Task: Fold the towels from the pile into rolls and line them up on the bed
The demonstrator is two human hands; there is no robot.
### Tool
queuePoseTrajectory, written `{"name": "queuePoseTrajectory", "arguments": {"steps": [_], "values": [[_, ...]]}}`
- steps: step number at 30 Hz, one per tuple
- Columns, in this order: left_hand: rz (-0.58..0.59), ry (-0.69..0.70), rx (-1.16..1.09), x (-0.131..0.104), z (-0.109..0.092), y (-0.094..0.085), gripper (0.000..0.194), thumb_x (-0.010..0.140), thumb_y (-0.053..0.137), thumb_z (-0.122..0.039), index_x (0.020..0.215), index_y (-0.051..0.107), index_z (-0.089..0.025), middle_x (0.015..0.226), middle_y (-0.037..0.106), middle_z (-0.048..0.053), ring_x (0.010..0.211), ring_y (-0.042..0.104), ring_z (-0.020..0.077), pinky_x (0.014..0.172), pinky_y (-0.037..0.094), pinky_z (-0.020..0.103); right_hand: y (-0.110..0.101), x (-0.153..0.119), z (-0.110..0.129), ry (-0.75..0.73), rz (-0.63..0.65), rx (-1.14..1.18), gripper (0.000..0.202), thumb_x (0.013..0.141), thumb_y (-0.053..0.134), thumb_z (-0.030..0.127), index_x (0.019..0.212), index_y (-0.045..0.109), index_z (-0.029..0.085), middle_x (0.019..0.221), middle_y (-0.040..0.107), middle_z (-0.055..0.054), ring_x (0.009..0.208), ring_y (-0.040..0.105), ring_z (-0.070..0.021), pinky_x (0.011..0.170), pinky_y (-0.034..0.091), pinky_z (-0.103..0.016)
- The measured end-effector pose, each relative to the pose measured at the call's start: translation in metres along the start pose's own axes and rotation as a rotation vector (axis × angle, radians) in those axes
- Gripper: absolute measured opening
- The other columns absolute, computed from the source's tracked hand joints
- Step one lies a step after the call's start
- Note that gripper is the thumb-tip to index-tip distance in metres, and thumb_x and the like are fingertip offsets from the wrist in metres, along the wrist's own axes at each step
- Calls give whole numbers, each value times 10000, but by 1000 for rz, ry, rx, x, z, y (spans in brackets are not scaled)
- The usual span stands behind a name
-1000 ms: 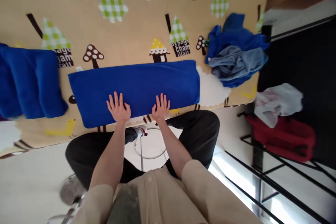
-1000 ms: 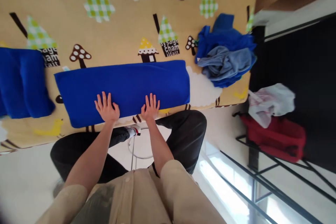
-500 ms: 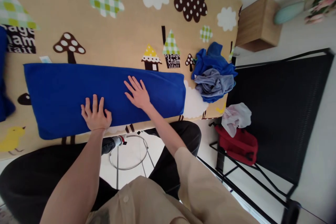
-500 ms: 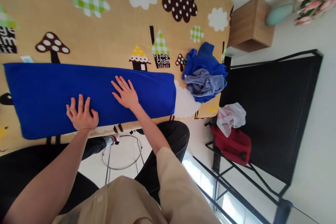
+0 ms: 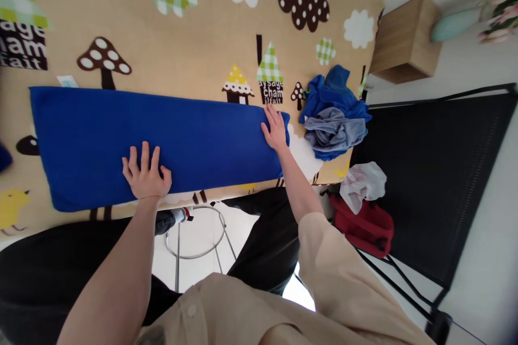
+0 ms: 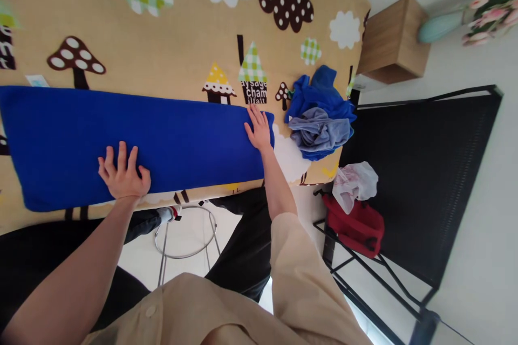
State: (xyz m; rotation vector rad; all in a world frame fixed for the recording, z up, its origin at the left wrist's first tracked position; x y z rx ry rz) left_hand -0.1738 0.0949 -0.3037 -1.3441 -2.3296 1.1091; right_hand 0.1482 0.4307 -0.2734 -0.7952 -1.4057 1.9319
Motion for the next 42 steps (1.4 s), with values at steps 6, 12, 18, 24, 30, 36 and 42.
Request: {"name": "queuePoseTrajectory", "arguments": {"steps": [6, 12, 18, 24, 30, 36, 42], "values": [[-4, 15, 58, 0, -1, 0, 801, 821, 611, -297, 1607, 483, -214, 1740, 295, 93, 1650, 78, 394, 1316, -44, 682, -39, 24, -54, 153, -33, 41, 480, 1059, 402, 446, 1330, 701, 185, 1330, 706, -164, 1322, 600, -311, 1191, 437, -581], [-13, -4, 51, 1, -2, -3, 794, 803, 626, -314, 1583, 517, -205, 1725, 330, 98, 1645, 107, 401, 1318, -20, 679, -42, 49, -79, 182, 255, 23, 252, 949, 627, 342, 953, 768, 134, 1049, 762, -182, 1033, 661, -286, 1022, 539, -472], [-4, -21, 33, 2, -2, -2, 808, 796, 633, -323, 1586, 509, -208, 1728, 323, 97, 1645, 99, 406, 1315, -42, 679, -42, 47, -91, 300, 82, -53, 282, 1008, 520, 347, 1011, 717, 144, 992, 730, -157, 996, 660, -277, 981, 540, -471], [-3, -7, 65, 1, -2, -1, 796, 809, 623, -323, 1588, 507, -212, 1726, 329, 96, 1646, 104, 397, 1322, -25, 667, -44, 30, -94, 356, -45, -195, 343, 1079, 348, 302, 1120, 655, 156, 1153, 676, -183, 1213, 573, -310, 1081, 468, -546], [-7, -30, 33, 1, -2, -3, 789, 814, 627, -341, 1585, 509, -217, 1725, 330, 98, 1643, 98, 413, 1315, -37, 683, -51, 36, -76, 369, -178, -217, 473, 1113, 241, 362, 1179, 664, 161, 1199, 675, -187, 1251, 581, -310, 1092, 458, -561], [-31, 15, 86, 1, -3, -3, 734, 848, 610, -370, 1558, 543, -194, 1726, 336, 73, 1634, 139, 414, 1324, 12, 674, -8, 7, 47, 87, -110, -171, 585, 1108, 252, 458, 1570, 500, 199, 1671, 414, -133, 1586, 330, -267, 1292, 287, -524], [-41, 62, 59, 2, -5, -2, 707, 884, 600, -396, 1548, 543, -159, 1741, 303, 65, 1628, 122, 434, 1312, -20, 696, 9, -1, -16, 230, 6, -124, 637, 1108, 256, 454, 1694, 279, 205, 1771, 214, -90, 1668, 104, -219, 1339, 125, -583]]}}
Point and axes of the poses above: each hand's wrist, its own x-axis towards the middle knuckle, its own y-axis out of the palm, z = x × y, the point moved 9 cm from there along x, towards the middle knuckle
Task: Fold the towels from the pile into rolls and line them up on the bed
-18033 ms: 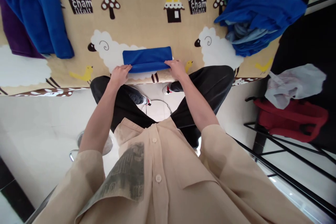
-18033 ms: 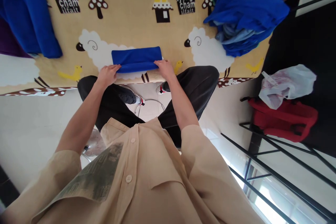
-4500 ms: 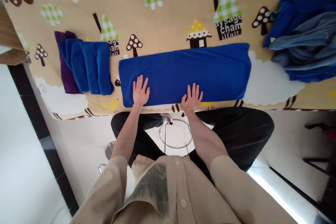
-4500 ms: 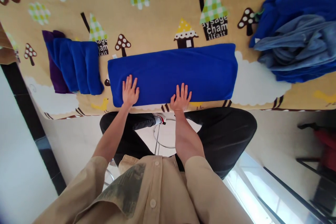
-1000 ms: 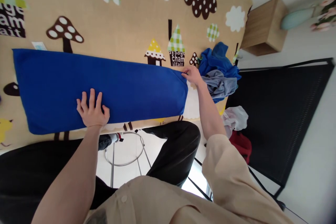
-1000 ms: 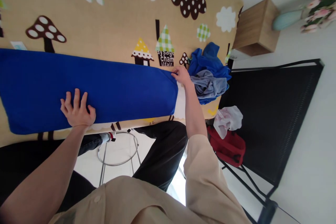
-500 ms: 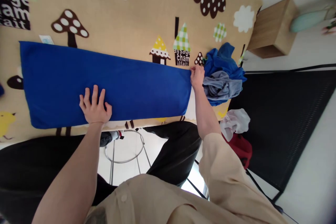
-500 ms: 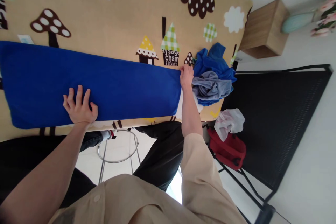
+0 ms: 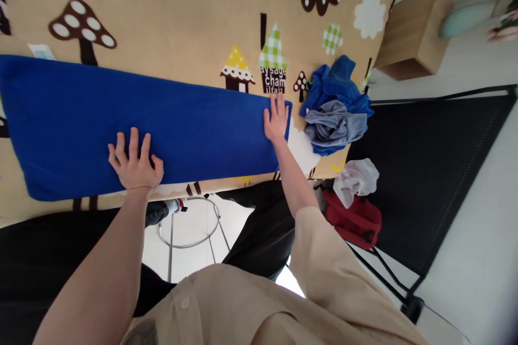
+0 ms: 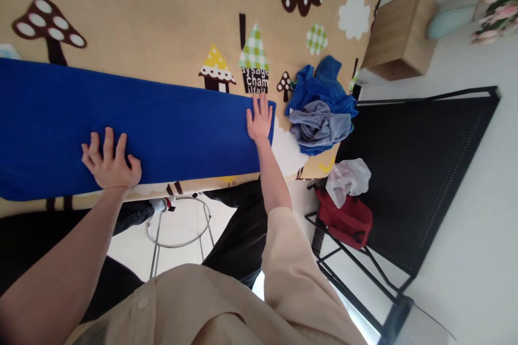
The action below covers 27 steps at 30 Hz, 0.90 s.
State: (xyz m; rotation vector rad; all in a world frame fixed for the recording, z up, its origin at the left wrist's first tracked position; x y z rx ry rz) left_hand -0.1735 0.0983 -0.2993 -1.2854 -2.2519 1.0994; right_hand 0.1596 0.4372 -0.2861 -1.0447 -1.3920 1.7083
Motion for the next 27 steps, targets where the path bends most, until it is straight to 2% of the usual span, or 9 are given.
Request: {"name": "queuePoseTrajectory", "arguments": {"steps": [3, 5, 8, 11, 13, 15, 20, 22, 27], "values": [[-18, 28, 35, 1, -2, -1, 731, 877, 606, -386, 1566, 528, -155, 1735, 315, 83, 1622, 150, 433, 1298, 22, 710, -7, 22, -56, 235, -5, -16, 637, 1122, 236, 419, 1703, 231, 157, 1780, 159, -119, 1669, 88, -213, 1340, 112, -569], [-35, 47, 79, 1, -3, -2, 739, 872, 603, -376, 1570, 526, -147, 1727, 332, 94, 1614, 182, 432, 1284, 67, 715, -15, 20, -57, 348, -62, -26, 637, 1131, 191, 407, 1695, 250, 115, 1776, 142, -154, 1670, 78, -244, 1334, 88, -587], [-49, 79, 101, 0, -3, -1, 742, 868, 600, -361, 1571, 523, -140, 1724, 337, 96, 1611, 196, 422, 1280, 88, 701, -16, -15, -3, 351, -170, 1, 652, 1126, 117, 397, 1700, 234, 112, 1779, 109, -167, 1673, 27, -275, 1320, 73, -640], [-52, 83, 128, 0, -5, -2, 754, 851, 592, -352, 1573, 523, -145, 1725, 333, 84, 1620, 192, 398, 1287, 99, 680, 13, -65, 71, 99, 19, 100, 630, 1117, 175, 434, 1710, 237, 230, 1784, 153, -86, 1674, 39, -246, 1327, 105, -619], [-35, 54, 118, 1, -4, -2, 768, 834, 594, -356, 1567, 527, -133, 1725, 329, 87, 1626, 178, 395, 1287, 89, 686, 23, -96, 85, 13, 98, 144, 625, 1108, 211, 446, 1694, 292, 246, 1775, 204, -73, 1672, 69, -236, 1331, 113, -601], [-14, 29, 93, 3, -5, -1, 779, 822, 601, -363, 1560, 531, -122, 1726, 322, 91, 1629, 165, 398, 1284, 70, 697, 21, -116, 58, 68, 81, 135, 631, 1099, 206, 437, 1683, 320, 227, 1763, 243, -94, 1668, 99, -234, 1325, 134, -605], [10, 23, 58, 4, -6, 0, 778, 828, 610, -373, 1555, 529, -110, 1734, 300, 80, 1632, 143, 396, 1284, 39, 699, 5, -140, -43, 337, -57, 23, 673, 1072, 80, 346, 1679, 297, 152, 1718, 318, -172, 1645, 201, -234, 1291, 231, -633], [9, 18, 51, 4, -6, 0, 775, 832, 615, -371, 1553, 530, -102, 1736, 296, 84, 1632, 137, 400, 1284, 33, 701, 8, -144, -56, 366, -85, 28, 685, 1065, 68, 331, 1664, 316, 108, 1715, 321, -180, 1640, 206, -244, 1297, 230, -622], [19, 19, 18, 0, -5, -1, 737, 860, 613, -346, 1555, 532, -115, 1738, 299, 74, 1632, 132, 396, 1300, 25, 682, 13, -148, -53, 338, -100, 87, 662, 1086, 110, 337, 1652, 315, 62, 1751, 242, -171, 1635, 157, -242, 1335, 139, -517]]}}
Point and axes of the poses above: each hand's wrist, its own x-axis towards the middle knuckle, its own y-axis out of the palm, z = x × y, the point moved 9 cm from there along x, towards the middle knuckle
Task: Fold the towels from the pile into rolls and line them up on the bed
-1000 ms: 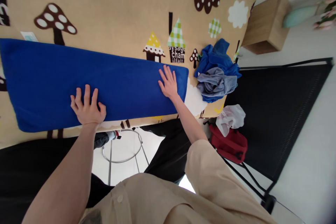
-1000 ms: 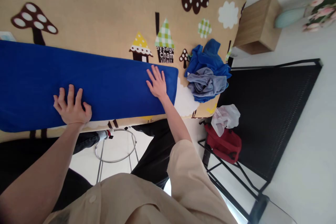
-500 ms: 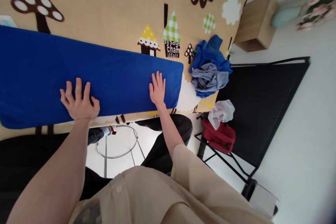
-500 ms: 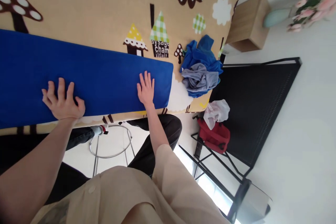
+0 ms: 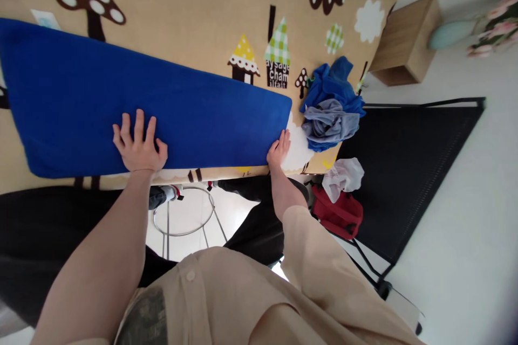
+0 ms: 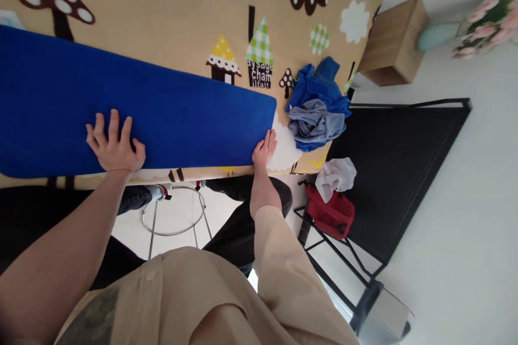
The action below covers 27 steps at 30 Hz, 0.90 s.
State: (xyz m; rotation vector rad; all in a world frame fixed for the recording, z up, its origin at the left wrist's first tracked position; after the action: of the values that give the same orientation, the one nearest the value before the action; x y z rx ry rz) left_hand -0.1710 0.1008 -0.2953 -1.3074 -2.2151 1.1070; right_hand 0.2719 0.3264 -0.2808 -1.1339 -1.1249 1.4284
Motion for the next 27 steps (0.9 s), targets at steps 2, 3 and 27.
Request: {"name": "queuePoseTrajectory", "arguments": {"steps": [2, 3, 27], "values": [[5, 12, -6, -1, -1, 0, 721, 886, 610, -334, 1567, 517, -117, 1741, 294, 72, 1631, 129, 393, 1306, 13, 669, -4, 5, 0, -38, 44, -6, 644, 1099, 133, 354, 1642, 330, 69, 1746, 257, -170, 1626, 169, -246, 1326, 151, -504], [6, 19, -5, -1, -1, -1, 714, 898, 610, -330, 1571, 512, -115, 1743, 289, 74, 1630, 125, 392, 1309, 7, 661, -7, 10, 0, -69, 78, -14, 635, 1104, 154, 365, 1627, 358, 67, 1733, 288, -178, 1618, 195, -251, 1317, 178, -497], [210, -651, -902, -169, -87, 94, 381, 893, 719, -465, 1190, 702, -227, 1004, 738, 117, 822, 694, 212, 758, 561, 352, -19, 94, 335, -614, 468, 136, 197, 990, 694, 162, 1177, 697, 100, 1294, 711, -164, 1312, 593, -337, 1150, 444, -537]]}}
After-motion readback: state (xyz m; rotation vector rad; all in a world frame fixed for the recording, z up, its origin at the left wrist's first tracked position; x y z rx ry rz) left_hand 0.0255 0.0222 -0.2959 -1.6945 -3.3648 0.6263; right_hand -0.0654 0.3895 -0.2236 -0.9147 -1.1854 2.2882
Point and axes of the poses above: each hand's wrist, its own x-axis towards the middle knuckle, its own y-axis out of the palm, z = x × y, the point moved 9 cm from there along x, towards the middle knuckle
